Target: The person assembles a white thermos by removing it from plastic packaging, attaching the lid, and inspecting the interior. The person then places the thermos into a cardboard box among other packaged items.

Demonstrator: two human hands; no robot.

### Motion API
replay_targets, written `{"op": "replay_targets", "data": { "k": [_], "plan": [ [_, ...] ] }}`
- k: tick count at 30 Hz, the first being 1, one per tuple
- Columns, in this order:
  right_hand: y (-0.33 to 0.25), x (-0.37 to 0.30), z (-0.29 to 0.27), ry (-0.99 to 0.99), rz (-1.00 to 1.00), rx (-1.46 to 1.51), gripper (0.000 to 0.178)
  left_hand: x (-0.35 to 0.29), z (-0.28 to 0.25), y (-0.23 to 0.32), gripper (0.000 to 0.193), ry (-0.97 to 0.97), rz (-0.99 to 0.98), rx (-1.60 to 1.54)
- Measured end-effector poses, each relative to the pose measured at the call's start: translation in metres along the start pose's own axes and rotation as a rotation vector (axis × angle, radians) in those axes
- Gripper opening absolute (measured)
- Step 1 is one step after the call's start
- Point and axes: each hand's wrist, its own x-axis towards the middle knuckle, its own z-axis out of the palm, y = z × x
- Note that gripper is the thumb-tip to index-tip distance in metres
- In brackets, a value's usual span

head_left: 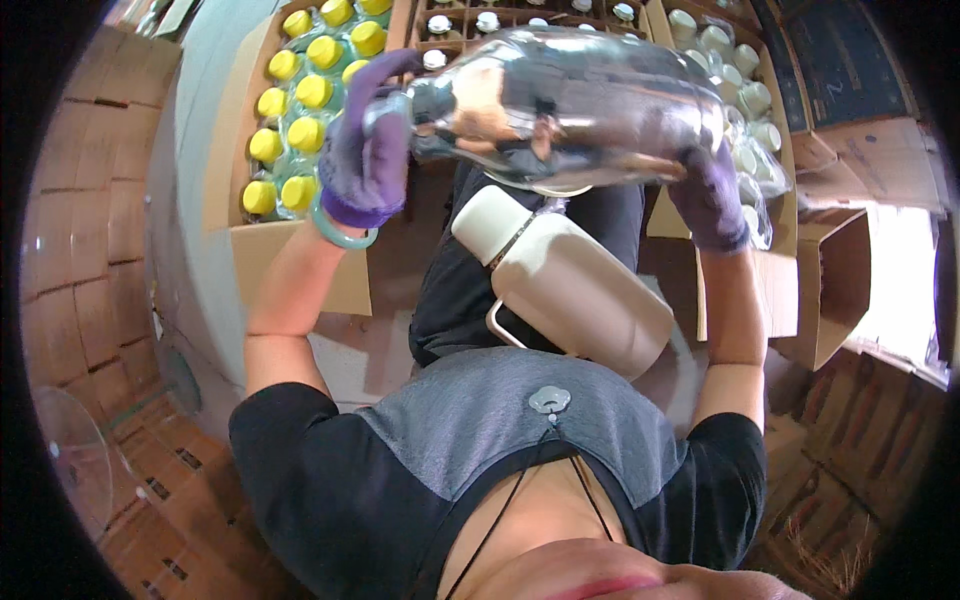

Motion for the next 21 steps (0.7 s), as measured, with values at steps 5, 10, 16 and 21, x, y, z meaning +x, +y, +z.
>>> {"op": "replay_targets", "data": {
  "k": [5,10,16,21],
  "plan": [
    [0.001,-0.032,-0.024,-0.042,-0.077,-0.215,0.062,0.002,-0.009,0.031,0.064,-0.162,-0.143,-0.153],
    [0.070,-0.068,-0.110,0.019,-0.162,-0.768,0.050,-0.002,0.003,0.030,0.104,-0.397,-0.177,-0.738],
    [0.059,-0.134,-0.171,0.515,-0.493,-1.096,0.046,-0.045,0.044,0.008,0.109,-0.857,0.422,-0.030],
    [0.023,-0.255,-0.241,0.625,0.226,-0.215,0.066,-0.070,0.060,0.005,0.099,-0.683,0.363,-0.087]
  ]
}}
